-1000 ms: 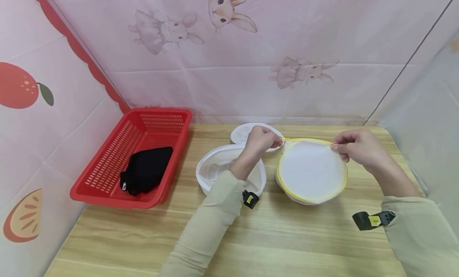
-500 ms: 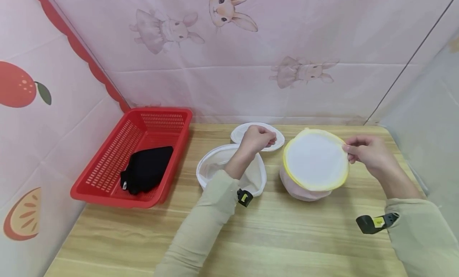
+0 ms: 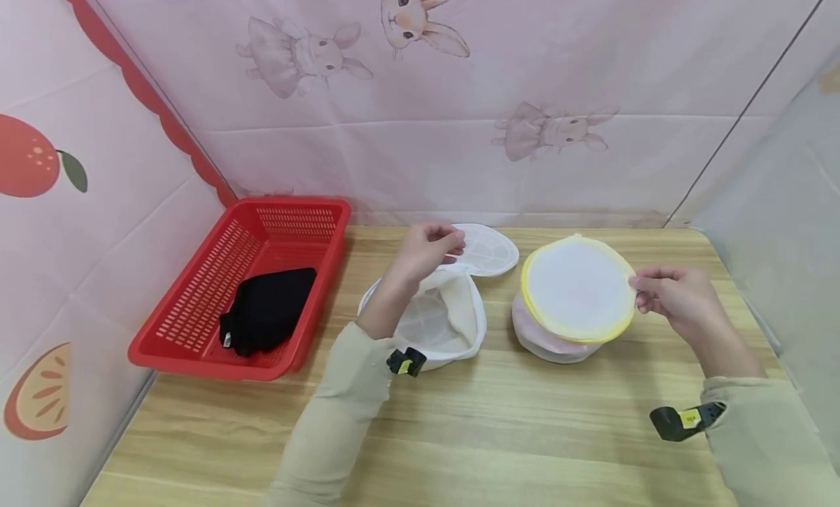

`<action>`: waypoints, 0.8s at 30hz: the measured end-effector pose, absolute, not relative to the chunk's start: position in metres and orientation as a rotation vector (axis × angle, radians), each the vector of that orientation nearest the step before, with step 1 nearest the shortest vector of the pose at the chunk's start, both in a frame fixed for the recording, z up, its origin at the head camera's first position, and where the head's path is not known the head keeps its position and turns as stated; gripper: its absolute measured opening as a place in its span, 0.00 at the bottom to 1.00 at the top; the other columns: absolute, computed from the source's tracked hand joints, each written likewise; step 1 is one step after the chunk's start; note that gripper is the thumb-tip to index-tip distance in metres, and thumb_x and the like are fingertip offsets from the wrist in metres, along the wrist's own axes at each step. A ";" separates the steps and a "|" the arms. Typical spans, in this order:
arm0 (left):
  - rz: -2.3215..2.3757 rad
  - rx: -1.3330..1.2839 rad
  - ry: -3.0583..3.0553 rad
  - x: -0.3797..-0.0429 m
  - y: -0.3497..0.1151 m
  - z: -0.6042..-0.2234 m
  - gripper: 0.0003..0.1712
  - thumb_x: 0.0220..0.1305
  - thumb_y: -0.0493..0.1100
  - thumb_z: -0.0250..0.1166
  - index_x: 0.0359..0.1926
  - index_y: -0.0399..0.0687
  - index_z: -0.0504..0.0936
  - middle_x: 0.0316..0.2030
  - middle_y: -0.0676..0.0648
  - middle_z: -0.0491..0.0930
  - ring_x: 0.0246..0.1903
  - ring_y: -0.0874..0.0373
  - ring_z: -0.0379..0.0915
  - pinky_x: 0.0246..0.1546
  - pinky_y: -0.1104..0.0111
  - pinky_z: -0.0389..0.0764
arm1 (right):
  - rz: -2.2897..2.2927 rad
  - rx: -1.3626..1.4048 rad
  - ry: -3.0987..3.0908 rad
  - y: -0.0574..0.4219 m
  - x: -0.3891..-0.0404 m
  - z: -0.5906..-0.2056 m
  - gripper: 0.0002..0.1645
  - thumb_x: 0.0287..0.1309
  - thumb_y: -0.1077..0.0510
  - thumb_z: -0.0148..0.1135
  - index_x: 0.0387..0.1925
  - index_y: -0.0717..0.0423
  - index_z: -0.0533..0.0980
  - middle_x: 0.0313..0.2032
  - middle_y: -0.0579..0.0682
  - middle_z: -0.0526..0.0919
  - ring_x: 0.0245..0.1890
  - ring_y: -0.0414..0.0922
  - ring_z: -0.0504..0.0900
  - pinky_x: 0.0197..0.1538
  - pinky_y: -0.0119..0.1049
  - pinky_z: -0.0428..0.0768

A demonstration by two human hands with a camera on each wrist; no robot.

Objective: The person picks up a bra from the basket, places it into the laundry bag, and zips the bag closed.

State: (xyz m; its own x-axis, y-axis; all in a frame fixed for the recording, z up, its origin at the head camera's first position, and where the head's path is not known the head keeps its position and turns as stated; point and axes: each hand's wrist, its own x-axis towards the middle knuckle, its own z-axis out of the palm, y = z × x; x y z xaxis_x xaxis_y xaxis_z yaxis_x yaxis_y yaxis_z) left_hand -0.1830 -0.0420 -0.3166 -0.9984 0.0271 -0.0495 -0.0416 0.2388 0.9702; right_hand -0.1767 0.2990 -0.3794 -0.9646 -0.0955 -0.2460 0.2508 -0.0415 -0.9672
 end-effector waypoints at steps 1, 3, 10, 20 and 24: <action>1.927 -0.014 2.414 -0.181 -0.046 -0.316 0.09 0.61 0.37 0.59 0.35 0.32 0.79 0.25 0.46 0.76 0.30 0.55 0.75 0.30 0.74 0.77 | -2.091 0.163 2.007 0.299 -0.176 -0.382 0.10 0.55 0.67 0.59 0.21 0.53 0.79 0.21 0.47 0.78 0.19 0.41 0.76 0.24 0.29 0.76; 1.969 -0.003 2.388 -0.178 -0.055 -0.314 0.09 0.61 0.36 0.59 0.36 0.31 0.78 0.26 0.45 0.76 0.32 0.52 0.76 0.32 0.72 0.77 | -2.074 0.167 2.017 0.300 -0.175 -0.387 0.10 0.55 0.66 0.60 0.21 0.53 0.79 0.20 0.47 0.77 0.19 0.41 0.76 0.24 0.29 0.76; 2.054 -0.031 2.404 -0.164 -0.084 -0.310 0.10 0.61 0.35 0.58 0.39 0.29 0.77 0.31 0.40 0.78 0.34 0.51 0.76 0.37 0.66 0.78 | -1.989 0.171 2.091 0.300 -0.170 -0.391 0.11 0.57 0.63 0.59 0.22 0.48 0.79 0.22 0.45 0.78 0.20 0.40 0.77 0.25 0.30 0.78; 2.054 -0.103 2.488 -0.148 -0.116 -0.313 0.11 0.62 0.36 0.59 0.42 0.30 0.77 0.34 0.36 0.78 0.38 0.46 0.76 0.39 0.64 0.78 | -1.899 0.179 2.274 0.333 -0.194 -0.433 0.01 0.56 0.59 0.61 0.30 0.49 0.78 0.26 0.44 0.79 0.21 0.43 0.79 0.27 0.35 0.80; 2.038 -0.125 2.518 -0.144 -0.127 -0.318 0.11 0.62 0.36 0.58 0.42 0.30 0.77 0.35 0.35 0.78 0.38 0.46 0.76 0.41 0.60 0.77 | -1.935 0.158 2.270 0.341 -0.199 -0.439 0.04 0.55 0.58 0.62 0.35 0.51 0.77 0.29 0.46 0.80 0.22 0.46 0.79 0.27 0.37 0.80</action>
